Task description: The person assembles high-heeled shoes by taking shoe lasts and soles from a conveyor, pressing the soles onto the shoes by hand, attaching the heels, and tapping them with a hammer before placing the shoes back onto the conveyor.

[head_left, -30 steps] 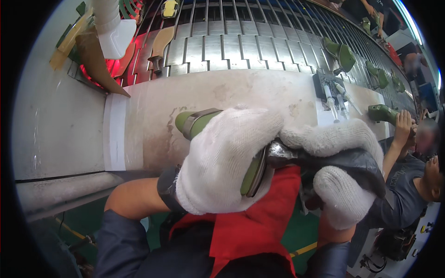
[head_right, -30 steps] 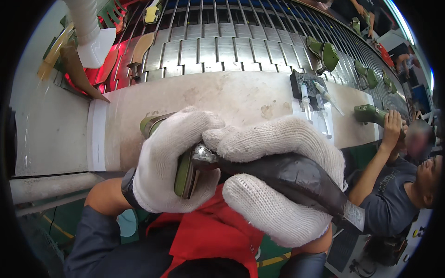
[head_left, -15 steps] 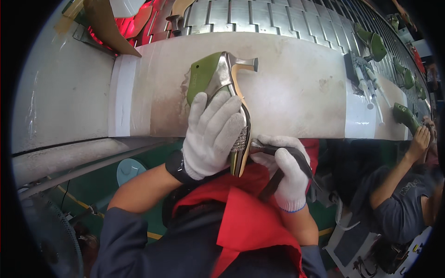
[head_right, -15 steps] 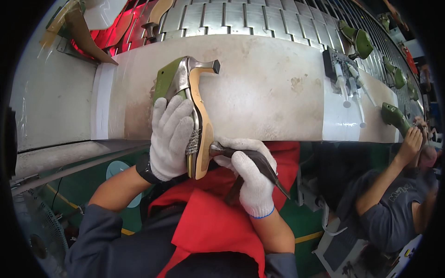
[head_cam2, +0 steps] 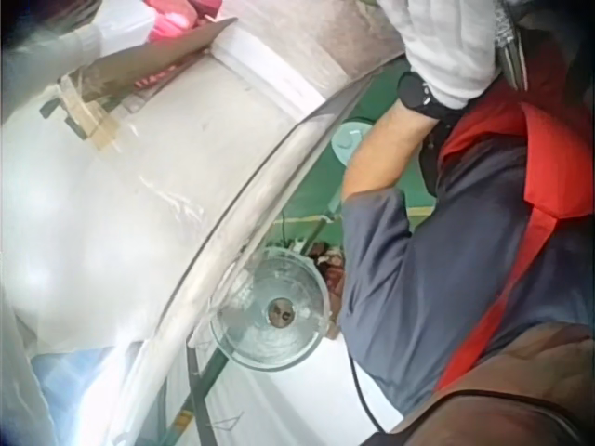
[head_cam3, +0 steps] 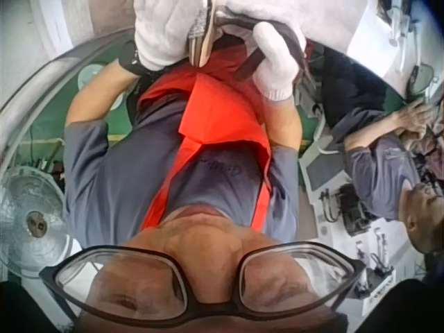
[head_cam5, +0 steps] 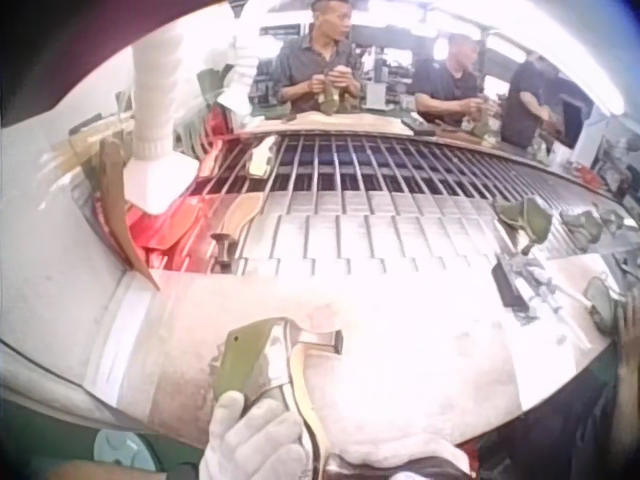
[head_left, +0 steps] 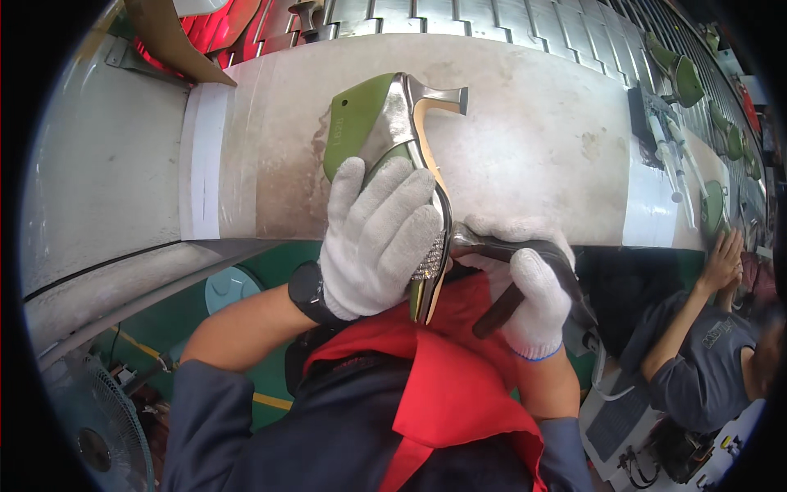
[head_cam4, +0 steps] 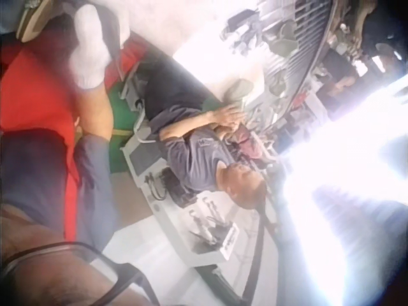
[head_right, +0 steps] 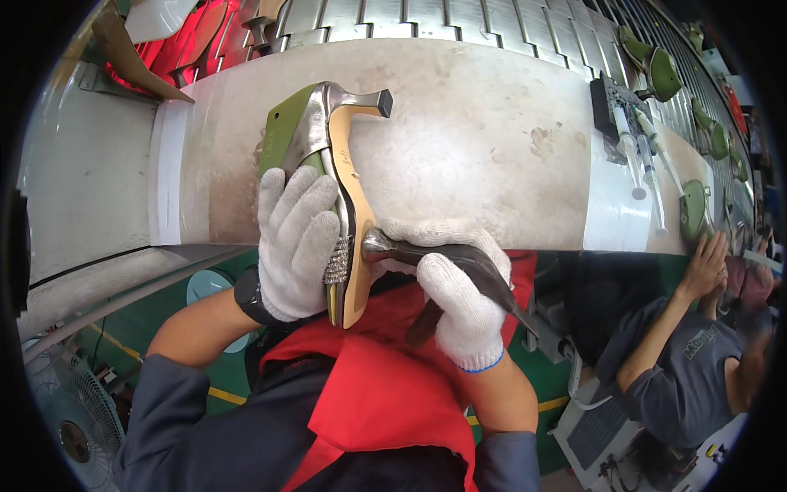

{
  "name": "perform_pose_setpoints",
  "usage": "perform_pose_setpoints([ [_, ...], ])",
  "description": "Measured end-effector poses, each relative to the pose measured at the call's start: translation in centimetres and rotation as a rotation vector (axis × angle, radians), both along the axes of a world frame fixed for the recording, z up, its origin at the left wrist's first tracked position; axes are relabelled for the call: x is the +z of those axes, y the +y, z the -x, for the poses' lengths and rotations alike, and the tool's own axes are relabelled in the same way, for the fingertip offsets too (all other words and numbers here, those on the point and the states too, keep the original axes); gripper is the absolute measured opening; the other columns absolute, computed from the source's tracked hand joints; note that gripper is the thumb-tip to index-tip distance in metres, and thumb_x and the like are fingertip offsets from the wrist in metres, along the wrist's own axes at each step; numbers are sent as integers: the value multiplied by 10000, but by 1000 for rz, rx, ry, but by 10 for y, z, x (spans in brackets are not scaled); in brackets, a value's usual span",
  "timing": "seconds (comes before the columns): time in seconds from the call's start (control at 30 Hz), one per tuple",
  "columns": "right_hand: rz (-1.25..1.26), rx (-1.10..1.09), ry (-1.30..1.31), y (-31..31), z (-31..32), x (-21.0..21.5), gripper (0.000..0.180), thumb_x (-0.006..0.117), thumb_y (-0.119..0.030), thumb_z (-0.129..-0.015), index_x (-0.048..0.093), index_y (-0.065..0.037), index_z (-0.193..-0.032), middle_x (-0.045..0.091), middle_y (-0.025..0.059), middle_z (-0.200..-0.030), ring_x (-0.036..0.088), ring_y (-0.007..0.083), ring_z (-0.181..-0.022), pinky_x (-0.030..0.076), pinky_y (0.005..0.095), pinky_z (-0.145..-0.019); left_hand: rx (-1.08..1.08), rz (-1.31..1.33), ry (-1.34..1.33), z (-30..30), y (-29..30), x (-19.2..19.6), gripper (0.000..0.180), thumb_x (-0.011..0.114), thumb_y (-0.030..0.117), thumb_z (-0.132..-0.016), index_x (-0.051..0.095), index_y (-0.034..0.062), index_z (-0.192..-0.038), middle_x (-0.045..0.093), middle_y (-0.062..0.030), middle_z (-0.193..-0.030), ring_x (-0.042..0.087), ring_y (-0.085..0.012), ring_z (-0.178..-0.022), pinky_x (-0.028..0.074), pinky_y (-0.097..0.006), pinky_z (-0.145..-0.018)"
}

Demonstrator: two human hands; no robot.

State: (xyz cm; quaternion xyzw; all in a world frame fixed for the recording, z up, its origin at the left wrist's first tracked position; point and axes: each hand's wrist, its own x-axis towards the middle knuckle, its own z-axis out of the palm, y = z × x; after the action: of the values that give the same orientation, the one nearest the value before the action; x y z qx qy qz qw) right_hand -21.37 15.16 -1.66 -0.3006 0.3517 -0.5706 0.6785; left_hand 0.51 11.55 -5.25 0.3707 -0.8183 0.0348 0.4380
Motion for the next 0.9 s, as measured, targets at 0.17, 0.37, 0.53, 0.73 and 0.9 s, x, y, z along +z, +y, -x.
perform_pose_setpoints([
  [0.17, 8, 80, 79, -18, 13, 17, 378, 713, -171, -1006, 598, 91, -1254, 713, 382, -1271, 751, 517, -1136, 626, 613, -1005, -14, -18, -19, -4, 0, 0, 519, 762, 136, -958, 544, 55, -1423, 657, -210, -1445, 660, -420, -1351, 289, -669, -1300],
  [0.37, 204, 169, 408, -43, 19, 45, 331, 799, -80, -883, 749, 87, -1165, 807, 241, -1136, 797, 329, -1069, 629, 449, -984, -14, -24, 19, -2, -1, -1, 490, 756, 79, -919, 582, 60, -1377, 682, -195, -1412, 677, -390, -1331, 282, -665, -1307],
  [0.53, 452, 378, 574, -45, 17, 69, 288, 801, 57, -875, 732, 42, -1154, 786, 256, -1163, 792, 340, -1124, 625, 439, -1015, -14, -47, 4, -3, 0, -1, 484, 747, 82, -914, 589, 63, -1372, 687, -190, -1405, 668, -384, -1341, 274, -669, -1311],
  [0.73, 535, 317, 742, -22, 9, 66, 316, 871, 11, -804, 753, 11, -1098, 795, 238, -1116, 816, 393, -1054, 665, 439, -914, -17, -99, -31, -3, 4, 2, 497, 747, 101, -912, 586, 59, -1380, 673, -200, -1425, 638, -393, -1373, 276, -675, -1308],
  [0.9, 499, 358, 671, -2, 6, 67, 342, 864, 12, -809, 736, 10, -1126, 790, 243, -1097, 814, 401, -999, 663, 420, -879, -8, -75, -26, 0, 2, 4, 498, 746, 119, -932, 573, 55, -1395, 665, -211, -1431, 633, -397, -1378, 278, -671, -1307],
])
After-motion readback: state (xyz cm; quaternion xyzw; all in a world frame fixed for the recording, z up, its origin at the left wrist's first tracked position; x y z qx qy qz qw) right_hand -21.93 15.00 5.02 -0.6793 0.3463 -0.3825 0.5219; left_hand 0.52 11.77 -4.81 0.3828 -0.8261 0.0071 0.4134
